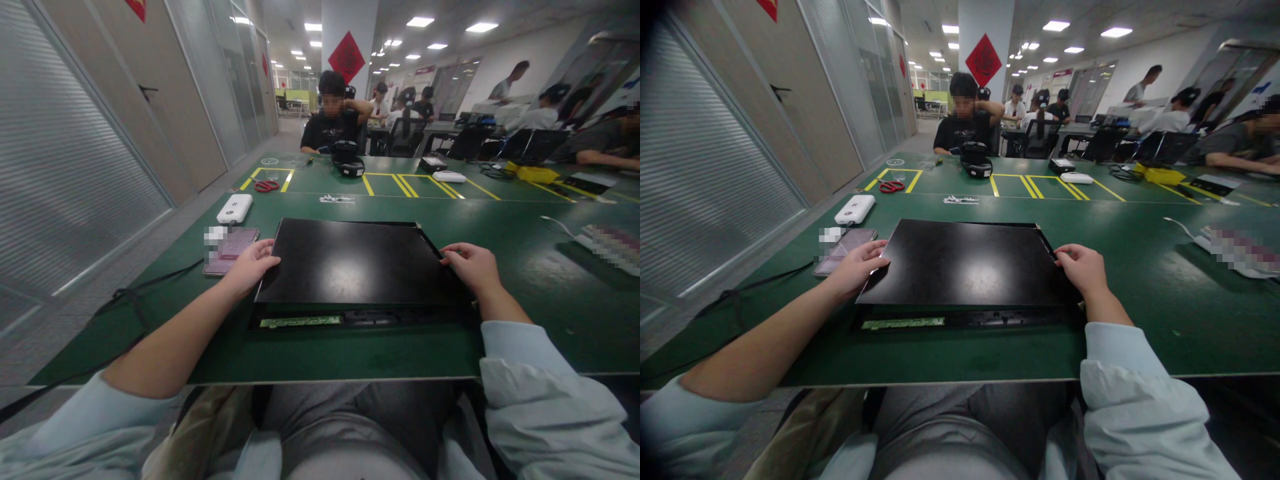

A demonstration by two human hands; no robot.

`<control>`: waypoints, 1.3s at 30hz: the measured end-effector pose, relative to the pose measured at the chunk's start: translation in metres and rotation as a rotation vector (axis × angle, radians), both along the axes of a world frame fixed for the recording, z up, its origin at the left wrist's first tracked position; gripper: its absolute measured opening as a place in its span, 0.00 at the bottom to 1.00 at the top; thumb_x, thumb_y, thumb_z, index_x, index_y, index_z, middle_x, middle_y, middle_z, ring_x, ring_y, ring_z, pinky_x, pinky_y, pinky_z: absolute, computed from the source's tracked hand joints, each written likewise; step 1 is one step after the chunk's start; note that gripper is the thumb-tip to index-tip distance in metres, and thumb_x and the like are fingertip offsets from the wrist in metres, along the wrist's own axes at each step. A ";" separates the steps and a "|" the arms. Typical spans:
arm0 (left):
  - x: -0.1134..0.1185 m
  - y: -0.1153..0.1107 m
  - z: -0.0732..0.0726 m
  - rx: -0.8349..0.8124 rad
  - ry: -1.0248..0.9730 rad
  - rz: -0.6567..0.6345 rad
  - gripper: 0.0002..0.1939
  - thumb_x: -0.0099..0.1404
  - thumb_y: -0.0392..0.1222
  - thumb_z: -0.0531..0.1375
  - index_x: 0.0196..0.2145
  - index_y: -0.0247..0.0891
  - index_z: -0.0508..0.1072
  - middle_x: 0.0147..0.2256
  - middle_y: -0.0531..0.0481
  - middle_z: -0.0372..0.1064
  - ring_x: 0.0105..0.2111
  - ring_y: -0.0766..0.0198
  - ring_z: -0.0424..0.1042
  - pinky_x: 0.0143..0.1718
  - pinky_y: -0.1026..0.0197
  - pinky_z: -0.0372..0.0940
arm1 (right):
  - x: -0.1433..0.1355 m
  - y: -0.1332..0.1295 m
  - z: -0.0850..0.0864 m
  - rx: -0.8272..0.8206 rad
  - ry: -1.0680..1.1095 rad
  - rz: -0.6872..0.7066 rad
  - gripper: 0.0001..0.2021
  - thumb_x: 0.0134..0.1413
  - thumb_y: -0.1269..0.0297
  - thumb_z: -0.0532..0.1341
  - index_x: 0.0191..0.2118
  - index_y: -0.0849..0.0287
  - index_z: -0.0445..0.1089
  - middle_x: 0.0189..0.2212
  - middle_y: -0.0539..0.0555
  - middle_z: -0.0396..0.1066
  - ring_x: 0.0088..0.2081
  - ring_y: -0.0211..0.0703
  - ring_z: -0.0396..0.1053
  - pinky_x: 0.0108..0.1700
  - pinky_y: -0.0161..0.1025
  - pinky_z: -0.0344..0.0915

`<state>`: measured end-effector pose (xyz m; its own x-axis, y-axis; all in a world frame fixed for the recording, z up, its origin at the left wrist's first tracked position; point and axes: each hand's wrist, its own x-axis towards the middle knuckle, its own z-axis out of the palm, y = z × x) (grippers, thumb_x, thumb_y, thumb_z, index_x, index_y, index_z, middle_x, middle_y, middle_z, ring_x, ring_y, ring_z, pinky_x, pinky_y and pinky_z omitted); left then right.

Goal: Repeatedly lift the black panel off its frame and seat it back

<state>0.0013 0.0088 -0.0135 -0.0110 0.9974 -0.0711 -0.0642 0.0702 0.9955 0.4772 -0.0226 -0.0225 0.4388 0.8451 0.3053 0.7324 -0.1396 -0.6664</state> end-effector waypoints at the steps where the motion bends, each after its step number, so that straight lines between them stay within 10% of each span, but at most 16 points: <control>1: 0.000 0.000 0.000 0.004 0.002 0.002 0.27 0.43 0.33 0.70 0.44 0.37 0.73 0.38 0.48 0.79 0.43 0.53 0.78 0.46 0.53 0.69 | 0.000 0.000 0.000 -0.003 0.000 -0.001 0.13 0.44 0.59 0.61 0.32 0.56 0.80 0.23 0.54 0.77 0.24 0.45 0.69 0.30 0.41 0.64; 39: 0.001 0.000 0.003 0.002 0.041 -0.001 0.27 0.42 0.33 0.69 0.42 0.37 0.72 0.36 0.48 0.77 0.40 0.53 0.78 0.43 0.52 0.70 | -0.001 0.002 0.001 0.026 0.015 -0.007 0.12 0.42 0.59 0.60 0.30 0.55 0.80 0.22 0.53 0.77 0.26 0.48 0.72 0.34 0.43 0.66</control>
